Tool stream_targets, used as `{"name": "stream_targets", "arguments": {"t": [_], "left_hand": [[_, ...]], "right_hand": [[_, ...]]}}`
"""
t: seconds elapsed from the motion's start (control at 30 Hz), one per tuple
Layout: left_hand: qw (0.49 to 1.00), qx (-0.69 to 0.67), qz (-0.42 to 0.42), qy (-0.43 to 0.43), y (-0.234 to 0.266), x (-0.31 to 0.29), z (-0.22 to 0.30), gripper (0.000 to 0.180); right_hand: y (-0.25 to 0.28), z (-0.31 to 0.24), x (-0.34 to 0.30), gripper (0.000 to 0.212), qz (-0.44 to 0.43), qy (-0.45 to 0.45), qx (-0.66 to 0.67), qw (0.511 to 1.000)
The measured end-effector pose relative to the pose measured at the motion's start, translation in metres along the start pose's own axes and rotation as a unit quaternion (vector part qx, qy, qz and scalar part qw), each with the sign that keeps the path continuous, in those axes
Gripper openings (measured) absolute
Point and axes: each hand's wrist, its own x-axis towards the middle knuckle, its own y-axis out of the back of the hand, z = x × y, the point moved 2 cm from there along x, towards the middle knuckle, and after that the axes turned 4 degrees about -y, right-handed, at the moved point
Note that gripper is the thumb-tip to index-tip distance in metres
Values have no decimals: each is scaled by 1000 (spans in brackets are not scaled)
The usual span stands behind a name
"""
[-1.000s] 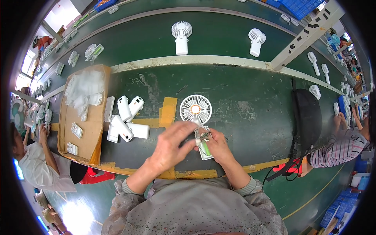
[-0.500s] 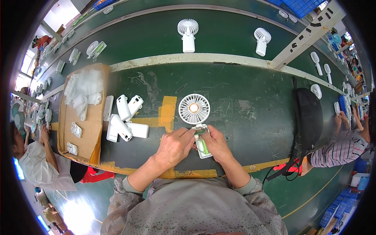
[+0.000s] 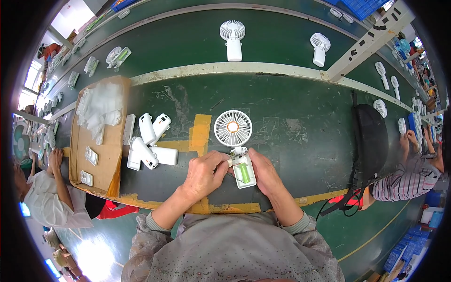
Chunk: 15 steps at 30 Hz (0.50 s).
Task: The person assembles portable fans by fitting the internal components into handle casings, snapping the outer covers into place by hand, and placing the assembled fans onto the conveyor belt.
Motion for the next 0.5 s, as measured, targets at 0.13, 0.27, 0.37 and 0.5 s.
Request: {"name": "stream_targets", "arguments": {"t": [0.13, 0.27, 0.37, 0.5], "left_hand": [[1000, 4, -20, 9, -3, 2, -1, 7], [1000, -1, -24, 15, -5, 2, -2, 6], [1000, 1, -22, 13, -8, 3, -4, 6], [1000, 11, -24, 13, -11, 3, -7, 7]], "right_hand": [[-2, -1, 1, 38, 33, -13, -11, 999], [-4, -1, 0, 35, 53, 2, -28, 998], [0, 2, 2, 33, 50, 1, -30, 998], [4, 4, 3, 29, 32, -9, -26, 999]]}}
